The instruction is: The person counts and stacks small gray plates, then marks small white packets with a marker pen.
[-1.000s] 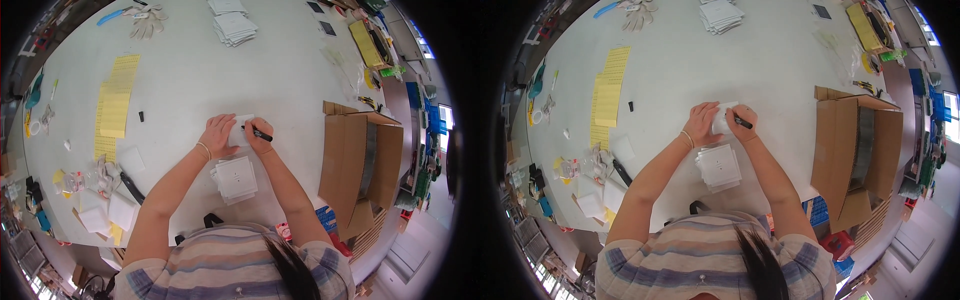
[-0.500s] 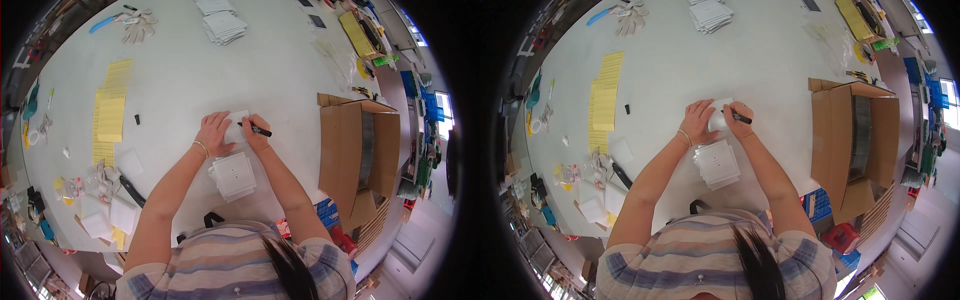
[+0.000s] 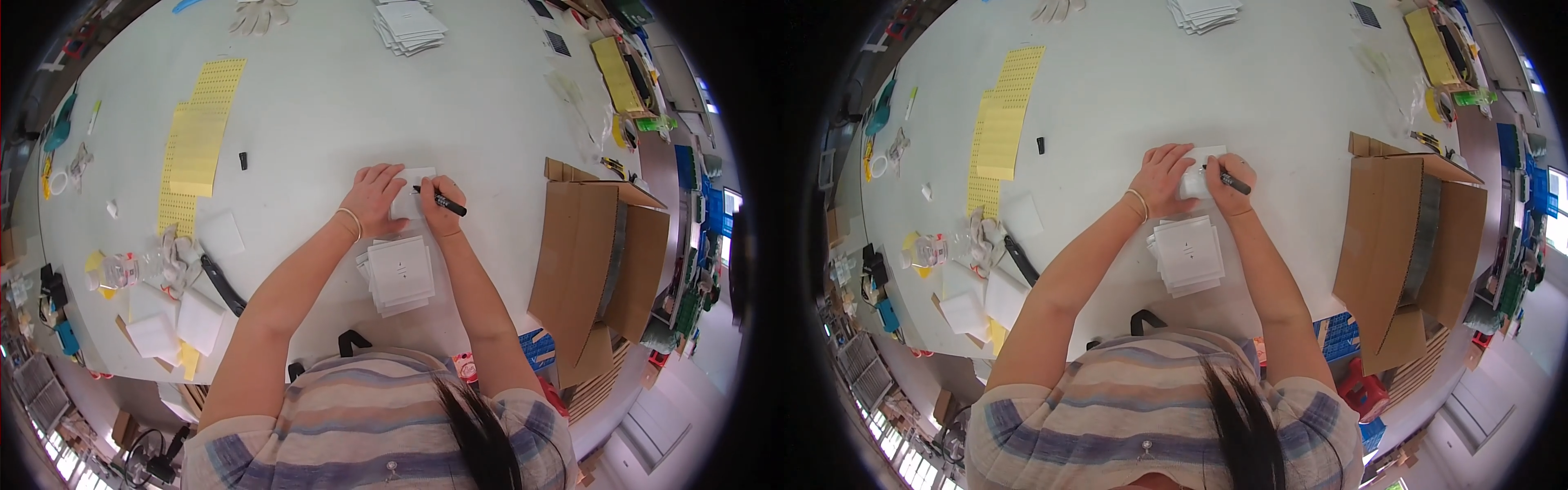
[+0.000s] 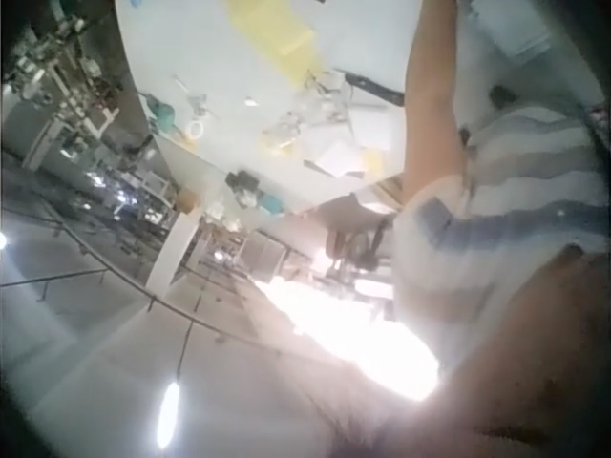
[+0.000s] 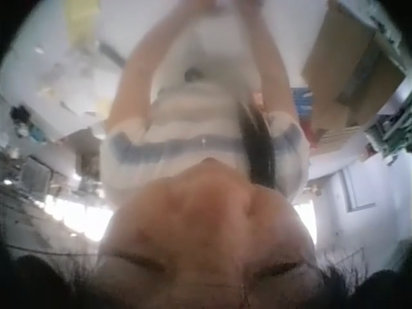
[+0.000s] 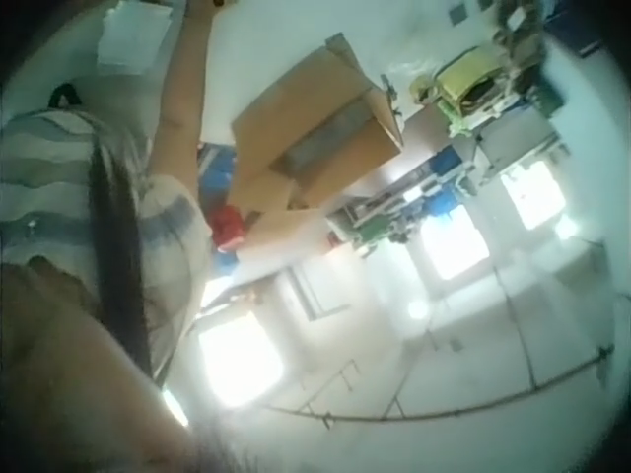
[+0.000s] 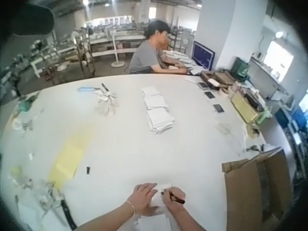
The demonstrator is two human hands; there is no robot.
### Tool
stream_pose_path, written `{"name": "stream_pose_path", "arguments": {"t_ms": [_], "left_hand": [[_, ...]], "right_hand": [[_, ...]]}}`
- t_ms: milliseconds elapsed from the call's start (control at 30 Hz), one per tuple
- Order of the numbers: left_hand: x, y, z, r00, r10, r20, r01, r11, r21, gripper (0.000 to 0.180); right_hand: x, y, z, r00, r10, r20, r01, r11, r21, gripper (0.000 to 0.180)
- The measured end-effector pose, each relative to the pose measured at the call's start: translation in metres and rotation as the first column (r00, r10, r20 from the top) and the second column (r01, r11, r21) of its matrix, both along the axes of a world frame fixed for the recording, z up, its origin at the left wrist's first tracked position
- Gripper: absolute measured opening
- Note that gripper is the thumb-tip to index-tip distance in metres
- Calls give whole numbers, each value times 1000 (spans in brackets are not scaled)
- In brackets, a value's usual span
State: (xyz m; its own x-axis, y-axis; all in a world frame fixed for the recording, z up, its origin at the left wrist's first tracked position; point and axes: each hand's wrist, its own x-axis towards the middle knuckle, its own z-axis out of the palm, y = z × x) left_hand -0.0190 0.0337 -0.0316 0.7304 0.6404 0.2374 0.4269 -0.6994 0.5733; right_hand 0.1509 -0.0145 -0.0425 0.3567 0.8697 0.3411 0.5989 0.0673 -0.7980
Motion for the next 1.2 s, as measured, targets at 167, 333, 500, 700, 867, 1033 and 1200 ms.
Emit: {"name": "stream_pose_path", "arguments": {"t_ms": [167,333,500,700,867,1033,1200], "left_hand": [[-1,-1,0,1000,5,-7,-5,1000,-8,64],[0,-2,0,1000,-4,-12,3,1000,-6,63],[1,-2,-1,1000,-4,-5,4,1000,-3,62],[0,-1,2,1000,13,-15,-13,1000,3,63],[0,-1,1,1000,16,-14,-16,1000,4,64],[1,-2,1,1000,24,-10,-23,1000,10,64],[0,-2,1,1000,17,-8,-17,1000,4,64]], "right_hand": [[-1,0,0,1000,-15,-24,14,999,-33,18],[1,-1,-2,1000,-2,-22,2,1000,0,18],[7,-12,-11,995,-21,-96,22,1000,18,19],[5,-22,-8,995,12,-99,-14,1000,-22,21],[3,-17,-2,996,85,-38,-82,995,64,22],[3,-18,-3,996,89,10,-90,991,102,21],[2,-19,-1,997,73,-23,-72,996,61,21]]}}
